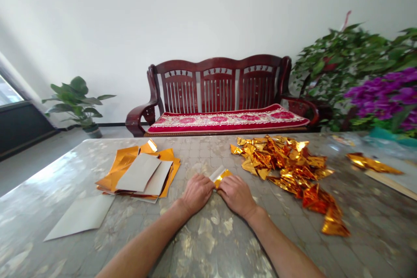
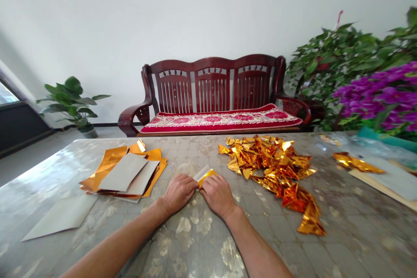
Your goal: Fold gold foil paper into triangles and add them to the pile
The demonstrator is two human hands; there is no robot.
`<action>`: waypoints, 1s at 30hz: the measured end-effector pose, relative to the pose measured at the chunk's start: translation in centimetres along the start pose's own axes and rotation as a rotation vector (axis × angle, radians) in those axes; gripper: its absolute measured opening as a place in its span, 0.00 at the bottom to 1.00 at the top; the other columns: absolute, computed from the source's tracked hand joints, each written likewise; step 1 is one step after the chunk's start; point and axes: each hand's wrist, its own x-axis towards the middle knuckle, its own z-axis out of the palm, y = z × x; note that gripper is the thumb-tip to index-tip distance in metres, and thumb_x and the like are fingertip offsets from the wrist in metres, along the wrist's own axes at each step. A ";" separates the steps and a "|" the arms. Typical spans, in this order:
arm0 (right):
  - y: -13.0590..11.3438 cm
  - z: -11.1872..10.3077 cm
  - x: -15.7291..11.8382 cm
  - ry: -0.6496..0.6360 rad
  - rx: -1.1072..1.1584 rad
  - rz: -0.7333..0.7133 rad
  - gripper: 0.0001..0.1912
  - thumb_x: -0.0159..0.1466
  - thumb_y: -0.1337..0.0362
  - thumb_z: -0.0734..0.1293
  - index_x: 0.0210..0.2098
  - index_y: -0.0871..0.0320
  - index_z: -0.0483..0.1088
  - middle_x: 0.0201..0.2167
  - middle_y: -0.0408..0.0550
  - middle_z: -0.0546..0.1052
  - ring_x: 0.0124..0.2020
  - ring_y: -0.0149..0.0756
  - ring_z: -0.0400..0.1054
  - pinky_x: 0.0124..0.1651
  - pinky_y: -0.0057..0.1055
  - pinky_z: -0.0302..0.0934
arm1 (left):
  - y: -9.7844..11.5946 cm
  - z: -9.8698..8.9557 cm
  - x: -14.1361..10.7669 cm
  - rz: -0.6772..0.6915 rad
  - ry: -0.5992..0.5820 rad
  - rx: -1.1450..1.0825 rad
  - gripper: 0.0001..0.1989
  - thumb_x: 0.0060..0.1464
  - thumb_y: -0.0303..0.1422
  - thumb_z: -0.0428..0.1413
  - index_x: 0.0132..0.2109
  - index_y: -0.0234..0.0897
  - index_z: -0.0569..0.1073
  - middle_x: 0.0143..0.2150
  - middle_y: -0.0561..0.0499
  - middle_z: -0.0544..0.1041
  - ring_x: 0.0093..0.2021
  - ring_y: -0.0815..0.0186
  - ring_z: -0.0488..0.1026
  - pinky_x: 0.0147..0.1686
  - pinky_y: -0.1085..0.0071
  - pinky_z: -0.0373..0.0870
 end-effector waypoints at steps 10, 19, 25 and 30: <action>-0.1 0.6 0.2 0.068 -0.029 0.020 0.12 0.70 0.62 0.62 0.31 0.56 0.71 0.31 0.46 0.75 0.35 0.37 0.66 0.40 0.34 0.54 | 0.3 -0.6 0.3 -0.014 -0.056 0.046 0.07 0.61 0.35 0.54 0.38 0.40 0.75 0.34 0.49 0.76 0.39 0.61 0.71 0.40 0.65 0.60; 0.0 0.1 0.0 0.056 0.099 0.071 0.02 0.65 0.63 0.68 0.37 0.55 0.71 0.36 0.45 0.76 0.40 0.38 0.67 0.41 0.33 0.56 | 0.4 0.7 0.4 -0.068 0.018 0.039 0.10 0.65 0.33 0.51 0.38 0.41 0.76 0.33 0.51 0.76 0.36 0.63 0.71 0.38 0.67 0.59; 0.2 0.7 0.0 0.081 -0.027 0.007 0.10 0.68 0.64 0.64 0.30 0.56 0.71 0.29 0.46 0.74 0.35 0.38 0.66 0.38 0.34 0.53 | 0.7 0.6 0.2 -0.068 0.027 0.031 0.14 0.67 0.37 0.49 0.36 0.41 0.77 0.32 0.50 0.76 0.35 0.64 0.71 0.36 0.66 0.58; 0.3 0.5 -0.2 0.043 -0.005 -0.028 0.10 0.69 0.66 0.62 0.31 0.56 0.70 0.29 0.45 0.73 0.35 0.37 0.65 0.40 0.34 0.54 | 0.7 0.3 -0.4 -0.094 0.014 -0.025 0.12 0.66 0.34 0.50 0.39 0.42 0.78 0.34 0.51 0.78 0.37 0.64 0.71 0.38 0.67 0.59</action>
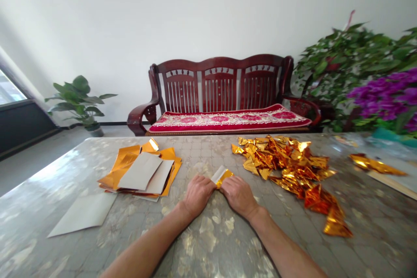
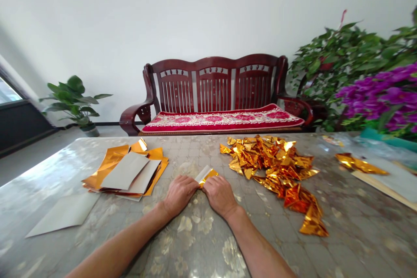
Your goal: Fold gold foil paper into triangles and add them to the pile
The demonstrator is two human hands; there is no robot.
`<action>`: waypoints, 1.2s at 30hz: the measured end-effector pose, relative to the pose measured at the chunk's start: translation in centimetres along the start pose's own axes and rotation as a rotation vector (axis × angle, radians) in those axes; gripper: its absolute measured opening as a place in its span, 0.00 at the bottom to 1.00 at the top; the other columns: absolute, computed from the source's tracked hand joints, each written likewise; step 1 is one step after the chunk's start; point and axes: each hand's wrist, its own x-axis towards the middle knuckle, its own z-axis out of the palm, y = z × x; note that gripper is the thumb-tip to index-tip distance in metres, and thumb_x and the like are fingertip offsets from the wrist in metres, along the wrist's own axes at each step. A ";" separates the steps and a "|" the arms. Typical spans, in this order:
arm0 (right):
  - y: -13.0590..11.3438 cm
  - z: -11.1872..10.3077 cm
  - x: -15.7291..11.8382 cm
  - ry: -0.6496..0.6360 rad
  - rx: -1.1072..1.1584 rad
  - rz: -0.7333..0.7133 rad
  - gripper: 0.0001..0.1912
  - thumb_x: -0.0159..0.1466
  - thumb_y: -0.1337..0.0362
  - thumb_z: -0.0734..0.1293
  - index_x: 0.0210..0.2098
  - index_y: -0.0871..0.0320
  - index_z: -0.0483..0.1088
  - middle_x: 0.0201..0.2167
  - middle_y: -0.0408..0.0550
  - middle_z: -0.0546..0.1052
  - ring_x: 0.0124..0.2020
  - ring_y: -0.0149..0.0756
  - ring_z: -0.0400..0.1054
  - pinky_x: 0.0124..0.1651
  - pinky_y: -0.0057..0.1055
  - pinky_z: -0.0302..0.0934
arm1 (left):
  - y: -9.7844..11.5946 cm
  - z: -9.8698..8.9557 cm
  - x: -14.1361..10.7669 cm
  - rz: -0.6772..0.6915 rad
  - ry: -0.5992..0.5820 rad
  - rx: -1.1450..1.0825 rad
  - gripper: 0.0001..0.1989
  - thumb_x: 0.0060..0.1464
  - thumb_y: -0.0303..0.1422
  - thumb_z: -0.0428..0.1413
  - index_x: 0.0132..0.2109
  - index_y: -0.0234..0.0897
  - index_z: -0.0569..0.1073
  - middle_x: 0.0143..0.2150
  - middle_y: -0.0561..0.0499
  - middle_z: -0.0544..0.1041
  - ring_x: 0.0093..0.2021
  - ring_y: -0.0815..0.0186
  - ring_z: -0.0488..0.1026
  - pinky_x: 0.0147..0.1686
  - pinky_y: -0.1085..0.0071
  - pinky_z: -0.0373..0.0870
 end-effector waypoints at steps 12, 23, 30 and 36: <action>-0.2 0.0 0.5 -0.046 0.111 0.065 0.04 0.67 0.66 0.65 0.36 0.55 0.73 0.36 0.46 0.75 0.42 0.38 0.66 0.44 0.34 0.59 | -0.7 -0.4 -1.5 -0.136 -0.025 -0.226 0.15 0.60 0.23 0.51 0.45 0.44 0.79 0.45 0.53 0.81 0.46 0.63 0.74 0.48 0.66 0.67; 0.1 0.3 0.7 0.000 0.165 0.123 0.09 0.70 0.64 0.63 0.33 0.55 0.72 0.35 0.45 0.74 0.41 0.37 0.66 0.46 0.33 0.59 | -0.4 -1.1 -1.9 -0.132 -0.031 -0.187 0.15 0.60 0.25 0.52 0.48 0.45 0.79 0.48 0.50 0.80 0.47 0.61 0.74 0.48 0.63 0.67; -0.4 0.1 1.1 -0.044 0.174 0.209 0.08 0.69 0.64 0.63 0.34 0.55 0.71 0.36 0.45 0.74 0.42 0.37 0.65 0.44 0.32 0.58 | -0.3 -1.3 -1.5 -0.175 -0.013 -0.195 0.11 0.60 0.27 0.52 0.42 0.44 0.79 0.43 0.52 0.81 0.45 0.62 0.75 0.47 0.64 0.65; -0.5 0.0 1.2 -0.063 0.178 0.261 0.06 0.67 0.66 0.64 0.33 0.55 0.69 0.36 0.45 0.74 0.41 0.38 0.66 0.43 0.32 0.57 | 0.6 -1.5 -0.8 -0.270 -0.026 -0.166 0.06 0.59 0.29 0.55 0.37 0.43 0.77 0.38 0.52 0.80 0.42 0.61 0.75 0.44 0.66 0.63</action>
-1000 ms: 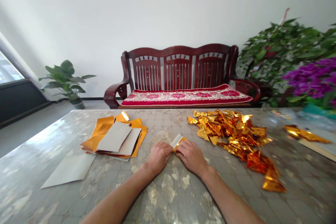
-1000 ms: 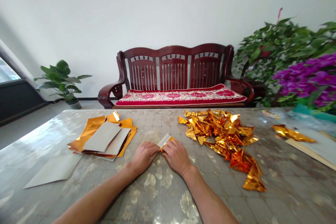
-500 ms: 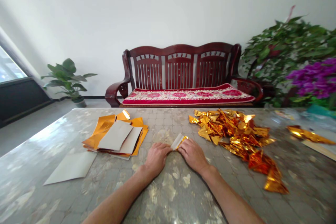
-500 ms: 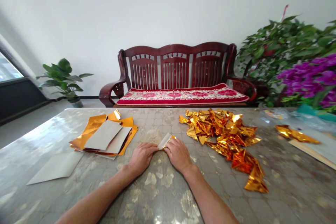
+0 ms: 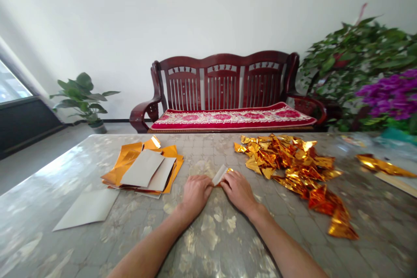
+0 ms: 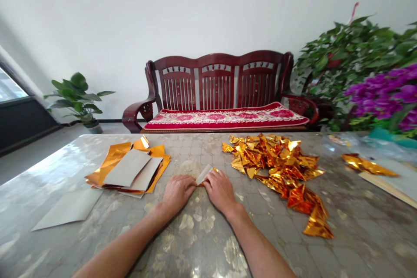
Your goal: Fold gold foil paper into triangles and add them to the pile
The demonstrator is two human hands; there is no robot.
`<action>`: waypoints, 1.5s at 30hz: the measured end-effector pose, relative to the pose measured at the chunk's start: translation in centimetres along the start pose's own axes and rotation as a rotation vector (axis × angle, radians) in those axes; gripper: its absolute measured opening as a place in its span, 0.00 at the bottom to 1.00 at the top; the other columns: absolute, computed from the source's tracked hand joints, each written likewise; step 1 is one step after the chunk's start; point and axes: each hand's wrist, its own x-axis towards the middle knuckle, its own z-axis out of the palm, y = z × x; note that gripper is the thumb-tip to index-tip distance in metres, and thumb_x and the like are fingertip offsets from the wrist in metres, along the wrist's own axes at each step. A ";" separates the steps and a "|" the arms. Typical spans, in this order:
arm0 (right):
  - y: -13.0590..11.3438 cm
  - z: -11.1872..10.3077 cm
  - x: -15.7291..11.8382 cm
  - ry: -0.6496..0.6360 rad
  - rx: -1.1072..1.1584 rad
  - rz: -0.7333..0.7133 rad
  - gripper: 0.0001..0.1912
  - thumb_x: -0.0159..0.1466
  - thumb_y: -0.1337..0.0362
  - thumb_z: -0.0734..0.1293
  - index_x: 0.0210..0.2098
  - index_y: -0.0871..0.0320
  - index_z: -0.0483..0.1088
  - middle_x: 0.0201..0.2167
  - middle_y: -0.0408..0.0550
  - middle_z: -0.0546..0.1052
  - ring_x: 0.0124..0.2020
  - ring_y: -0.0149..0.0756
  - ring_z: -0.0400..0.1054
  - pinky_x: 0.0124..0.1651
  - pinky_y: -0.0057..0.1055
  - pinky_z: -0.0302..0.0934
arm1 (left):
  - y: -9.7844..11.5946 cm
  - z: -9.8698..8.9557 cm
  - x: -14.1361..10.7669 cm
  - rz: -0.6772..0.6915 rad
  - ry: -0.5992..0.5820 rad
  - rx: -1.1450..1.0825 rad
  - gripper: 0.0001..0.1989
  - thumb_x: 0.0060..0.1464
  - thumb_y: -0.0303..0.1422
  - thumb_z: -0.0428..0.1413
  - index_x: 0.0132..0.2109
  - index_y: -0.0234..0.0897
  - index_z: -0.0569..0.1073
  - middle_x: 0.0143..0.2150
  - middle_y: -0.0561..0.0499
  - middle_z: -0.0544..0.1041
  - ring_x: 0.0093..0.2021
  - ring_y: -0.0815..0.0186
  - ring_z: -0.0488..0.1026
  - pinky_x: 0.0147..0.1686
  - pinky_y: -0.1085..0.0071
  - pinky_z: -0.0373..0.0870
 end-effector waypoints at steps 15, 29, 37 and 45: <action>-0.6 0.3 0.5 -0.056 -0.064 0.085 0.05 0.66 0.66 0.63 0.33 0.55 0.69 0.38 0.47 0.74 0.43 0.40 0.64 0.44 0.33 0.53 | 1.1 0.9 0.3 -0.138 0.024 -0.004 0.07 0.61 0.31 0.55 0.35 0.39 0.76 0.43 0.50 0.78 0.45 0.62 0.72 0.49 0.67 0.61; -0.8 0.2 0.5 -0.060 -0.072 0.099 0.05 0.66 0.66 0.64 0.33 0.55 0.69 0.37 0.46 0.74 0.43 0.40 0.64 0.43 0.33 0.53 | 1.3 1.1 0.2 -0.213 0.109 0.109 0.08 0.59 0.36 0.57 0.33 0.41 0.76 0.44 0.50 0.76 0.46 0.59 0.68 0.51 0.63 0.58; -0.5 0.2 0.6 -0.062 -0.037 0.115 0.06 0.67 0.64 0.64 0.32 0.55 0.70 0.37 0.46 0.75 0.42 0.40 0.65 0.44 0.33 0.54 | 1.5 1.2 0.5 -0.237 0.140 0.116 0.06 0.56 0.35 0.58 0.32 0.41 0.77 0.43 0.50 0.75 0.46 0.59 0.67 0.51 0.62 0.57; -0.1 0.4 0.4 -0.065 -0.033 0.125 0.08 0.68 0.62 0.63 0.34 0.55 0.71 0.37 0.47 0.75 0.42 0.39 0.66 0.43 0.32 0.54 | 1.7 1.2 0.7 -0.240 0.144 0.131 0.05 0.54 0.33 0.57 0.31 0.40 0.77 0.42 0.49 0.75 0.45 0.58 0.67 0.51 0.62 0.57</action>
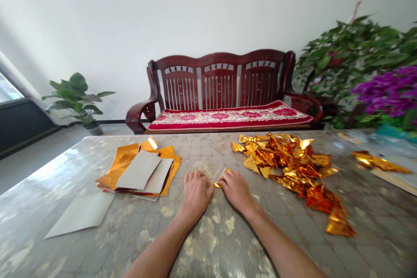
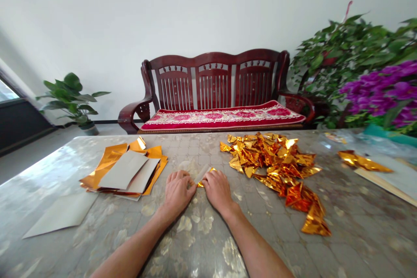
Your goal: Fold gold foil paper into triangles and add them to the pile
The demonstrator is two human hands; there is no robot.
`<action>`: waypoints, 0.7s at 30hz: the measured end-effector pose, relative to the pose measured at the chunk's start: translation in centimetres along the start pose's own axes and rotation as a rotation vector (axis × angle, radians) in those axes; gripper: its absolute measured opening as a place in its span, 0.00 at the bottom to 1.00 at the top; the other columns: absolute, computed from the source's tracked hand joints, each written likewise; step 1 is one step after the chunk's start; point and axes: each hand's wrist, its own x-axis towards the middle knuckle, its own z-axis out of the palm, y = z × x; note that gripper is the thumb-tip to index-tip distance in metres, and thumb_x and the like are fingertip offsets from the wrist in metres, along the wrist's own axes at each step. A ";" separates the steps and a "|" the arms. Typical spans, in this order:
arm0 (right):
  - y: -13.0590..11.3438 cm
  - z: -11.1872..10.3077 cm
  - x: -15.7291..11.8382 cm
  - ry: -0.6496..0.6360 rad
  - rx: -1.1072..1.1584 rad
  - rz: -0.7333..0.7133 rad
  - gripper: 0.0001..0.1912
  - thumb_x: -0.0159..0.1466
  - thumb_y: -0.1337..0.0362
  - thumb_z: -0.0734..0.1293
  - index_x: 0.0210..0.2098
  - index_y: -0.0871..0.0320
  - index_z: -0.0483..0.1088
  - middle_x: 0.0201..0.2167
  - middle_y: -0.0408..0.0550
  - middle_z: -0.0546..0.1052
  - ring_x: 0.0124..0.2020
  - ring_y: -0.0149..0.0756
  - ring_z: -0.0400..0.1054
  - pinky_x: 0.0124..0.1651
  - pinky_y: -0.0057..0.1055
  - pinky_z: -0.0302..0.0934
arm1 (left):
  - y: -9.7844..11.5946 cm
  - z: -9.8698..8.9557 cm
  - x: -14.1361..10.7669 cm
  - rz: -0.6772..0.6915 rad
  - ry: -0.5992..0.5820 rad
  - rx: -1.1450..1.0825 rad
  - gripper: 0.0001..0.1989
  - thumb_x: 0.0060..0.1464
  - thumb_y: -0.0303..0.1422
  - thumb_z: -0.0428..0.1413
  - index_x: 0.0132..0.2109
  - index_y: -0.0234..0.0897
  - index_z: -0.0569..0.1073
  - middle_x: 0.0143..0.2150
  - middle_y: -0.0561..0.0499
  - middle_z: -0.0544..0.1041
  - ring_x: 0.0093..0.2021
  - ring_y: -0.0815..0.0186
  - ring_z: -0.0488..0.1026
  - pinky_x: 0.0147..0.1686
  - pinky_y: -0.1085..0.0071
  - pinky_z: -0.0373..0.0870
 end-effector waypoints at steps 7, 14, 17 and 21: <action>-0.2 -0.1 0.1 -0.007 0.011 0.014 0.07 0.68 0.62 0.64 0.34 0.55 0.71 0.37 0.47 0.76 0.42 0.39 0.67 0.43 0.32 0.54 | 0.2 -0.1 0.3 -0.031 -0.027 -0.009 0.05 0.53 0.33 0.58 0.30 0.40 0.77 0.42 0.48 0.75 0.46 0.58 0.67 0.51 0.62 0.58; -0.2 -0.2 0.1 0.014 0.048 0.058 0.03 0.66 0.64 0.65 0.35 0.55 0.69 0.36 0.46 0.77 0.40 0.38 0.68 0.41 0.32 0.54 | 0.2 0.3 -0.1 -0.097 -0.048 -0.057 0.04 0.53 0.33 0.59 0.32 0.40 0.76 0.43 0.49 0.74 0.47 0.58 0.67 0.51 0.62 0.58; -0.2 -0.1 0.1 0.023 0.029 0.057 0.04 0.67 0.65 0.64 0.35 0.55 0.69 0.36 0.46 0.77 0.40 0.38 0.68 0.42 0.32 0.54 | 0.2 0.4 -0.3 -0.104 -0.030 -0.074 0.03 0.54 0.33 0.59 0.36 0.41 0.76 0.45 0.49 0.73 0.48 0.58 0.67 0.52 0.62 0.58; -0.2 0.1 0.0 0.035 -0.011 0.056 0.03 0.67 0.66 0.63 0.36 0.55 0.68 0.37 0.47 0.76 0.39 0.39 0.67 0.41 0.32 0.54 | 0.5 0.3 -0.4 -0.108 -0.031 -0.109 0.05 0.54 0.32 0.59 0.40 0.43 0.76 0.46 0.50 0.72 0.49 0.59 0.67 0.53 0.63 0.57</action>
